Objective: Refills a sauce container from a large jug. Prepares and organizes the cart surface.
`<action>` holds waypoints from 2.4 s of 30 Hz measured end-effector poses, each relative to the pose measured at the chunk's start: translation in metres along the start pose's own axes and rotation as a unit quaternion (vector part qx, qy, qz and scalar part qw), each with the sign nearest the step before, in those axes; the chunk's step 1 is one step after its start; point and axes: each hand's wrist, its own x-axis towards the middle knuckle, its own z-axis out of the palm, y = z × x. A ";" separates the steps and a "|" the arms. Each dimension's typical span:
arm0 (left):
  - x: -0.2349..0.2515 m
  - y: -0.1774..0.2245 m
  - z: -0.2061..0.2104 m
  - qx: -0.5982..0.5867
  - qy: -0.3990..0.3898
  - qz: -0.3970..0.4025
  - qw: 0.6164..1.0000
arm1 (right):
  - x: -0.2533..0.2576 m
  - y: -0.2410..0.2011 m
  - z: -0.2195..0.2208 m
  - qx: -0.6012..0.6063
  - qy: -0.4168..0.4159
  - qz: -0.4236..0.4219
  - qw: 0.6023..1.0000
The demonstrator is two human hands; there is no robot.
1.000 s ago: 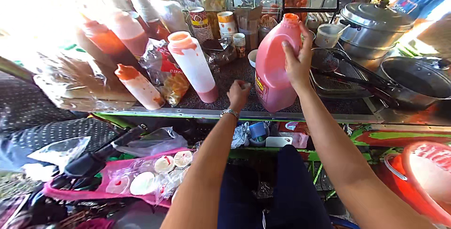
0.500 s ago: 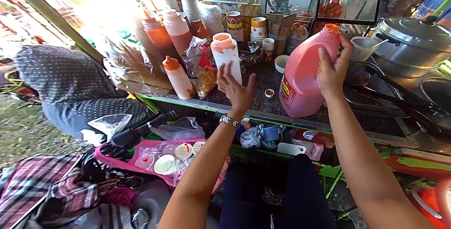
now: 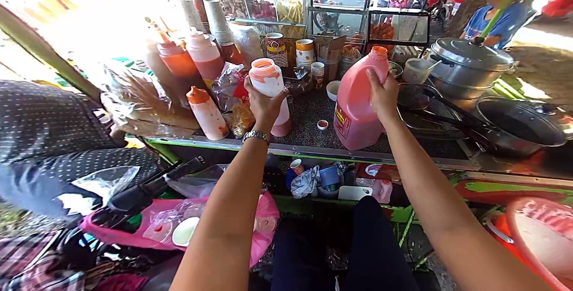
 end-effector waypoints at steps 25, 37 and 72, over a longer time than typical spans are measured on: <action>-0.311 -0.018 -0.051 -0.127 -0.171 0.062 0.975 | -0.113 -0.005 -0.050 -0.043 -0.231 -0.423 0.875; -0.354 -0.040 -0.052 -0.138 -0.167 0.033 0.976 | -0.154 0.011 -0.060 -0.064 -0.264 -0.501 0.822; -0.403 -0.082 -0.037 -0.154 -0.176 0.021 0.972 | -0.186 0.037 -0.076 -0.109 -0.312 -0.568 0.754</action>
